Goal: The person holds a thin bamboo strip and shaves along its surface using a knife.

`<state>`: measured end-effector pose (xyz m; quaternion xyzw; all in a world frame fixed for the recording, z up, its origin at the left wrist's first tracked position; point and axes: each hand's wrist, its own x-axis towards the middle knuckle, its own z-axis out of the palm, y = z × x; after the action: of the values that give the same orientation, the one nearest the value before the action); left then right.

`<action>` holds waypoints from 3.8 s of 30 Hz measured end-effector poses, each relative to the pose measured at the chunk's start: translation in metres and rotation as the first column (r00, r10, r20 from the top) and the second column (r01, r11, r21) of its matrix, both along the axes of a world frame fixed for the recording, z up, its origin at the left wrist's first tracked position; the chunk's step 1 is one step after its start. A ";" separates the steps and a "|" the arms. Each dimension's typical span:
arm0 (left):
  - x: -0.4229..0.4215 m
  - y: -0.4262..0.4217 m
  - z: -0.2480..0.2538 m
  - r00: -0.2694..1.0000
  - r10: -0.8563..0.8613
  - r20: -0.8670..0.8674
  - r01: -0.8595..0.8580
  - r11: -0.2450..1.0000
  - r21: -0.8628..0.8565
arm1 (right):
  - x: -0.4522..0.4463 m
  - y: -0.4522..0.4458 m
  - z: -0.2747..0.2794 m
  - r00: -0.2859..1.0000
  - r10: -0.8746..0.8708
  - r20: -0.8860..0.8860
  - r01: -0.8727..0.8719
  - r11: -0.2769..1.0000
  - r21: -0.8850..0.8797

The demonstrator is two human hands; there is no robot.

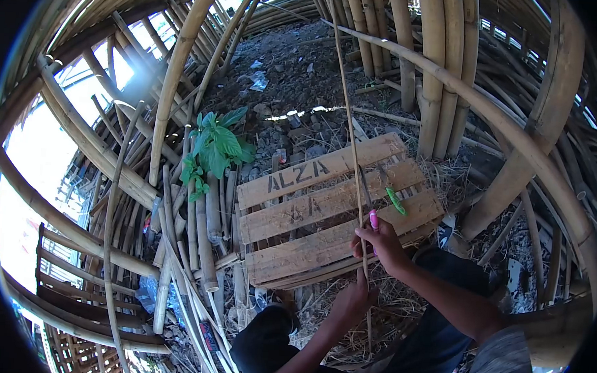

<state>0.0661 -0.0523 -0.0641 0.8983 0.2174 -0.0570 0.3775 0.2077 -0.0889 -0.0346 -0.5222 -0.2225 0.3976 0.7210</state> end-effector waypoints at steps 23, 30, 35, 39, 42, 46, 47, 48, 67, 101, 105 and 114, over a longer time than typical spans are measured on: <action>-0.001 0.001 -0.004 1.000 -0.003 -0.021 0.003 1.000 -0.025 | 0.000 0.001 -0.006 1.000 0.016 0.018 -0.016 1.000 -0.021; -0.002 0.001 -0.012 1.000 -0.005 0.003 0.005 1.000 -0.026 | 0.001 0.001 -0.007 1.000 0.024 0.015 -0.024 0.999 -0.027; -0.002 0.001 -0.010 1.000 0.000 -0.005 0.000 1.000 -0.022 | 0.000 0.001 -0.009 0.999 0.029 0.027 -0.029 0.999 -0.024; -0.001 0.000 -0.009 1.000 -0.012 -0.011 0.011 0.999 -0.042 | -0.001 0.000 -0.009 0.999 0.028 0.033 -0.027 0.999 -0.032; -0.001 0.000 -0.015 1.000 -0.021 0.004 0.021 0.999 -0.043 | -0.002 0.000 -0.007 0.998 0.030 0.049 -0.028 0.999 -0.038; -0.003 -0.001 -0.012 0.999 -0.048 0.026 0.050 0.996 -0.068 | -0.003 0.000 -0.010 0.998 0.044 0.049 -0.041 0.998 -0.049; -0.003 -0.002 -0.010 0.999 -0.048 0.022 0.049 0.996 -0.068 | -0.004 0.000 -0.012 0.997 0.047 0.064 -0.043 0.998 -0.054; -0.002 -0.003 -0.008 0.999 -0.043 0.011 0.044 0.996 -0.081 | -0.005 0.000 -0.014 0.996 0.050 0.078 -0.045 0.997 -0.059; -0.001 0.000 -0.027 0.979 0.076 0.189 -0.006 0.938 -0.346 | -0.008 0.001 -0.005 0.984 0.005 0.179 0.003 0.999 -0.043; -0.039 0.024 0.012 0.876 0.450 0.173 -0.347 0.838 -0.422 | 0.004 0.018 -0.026 0.602 0.364 0.711 0.030 0.879 -0.475; -0.043 0.030 0.001 0.906 0.366 0.214 -0.317 0.920 -0.233 | -0.011 0.016 -0.037 0.321 0.437 0.840 0.068 0.874 -0.481; -0.057 0.021 0.024 0.954 0.254 0.162 -0.242 0.966 -0.089 | 0.023 0.020 -0.047 0.319 0.399 0.860 0.249 0.840 -0.482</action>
<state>0.0094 -0.0310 -0.0396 0.8520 0.2929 0.0609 0.4296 0.2304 -0.0690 -0.0815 -0.8193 -0.5040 0.0972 0.2556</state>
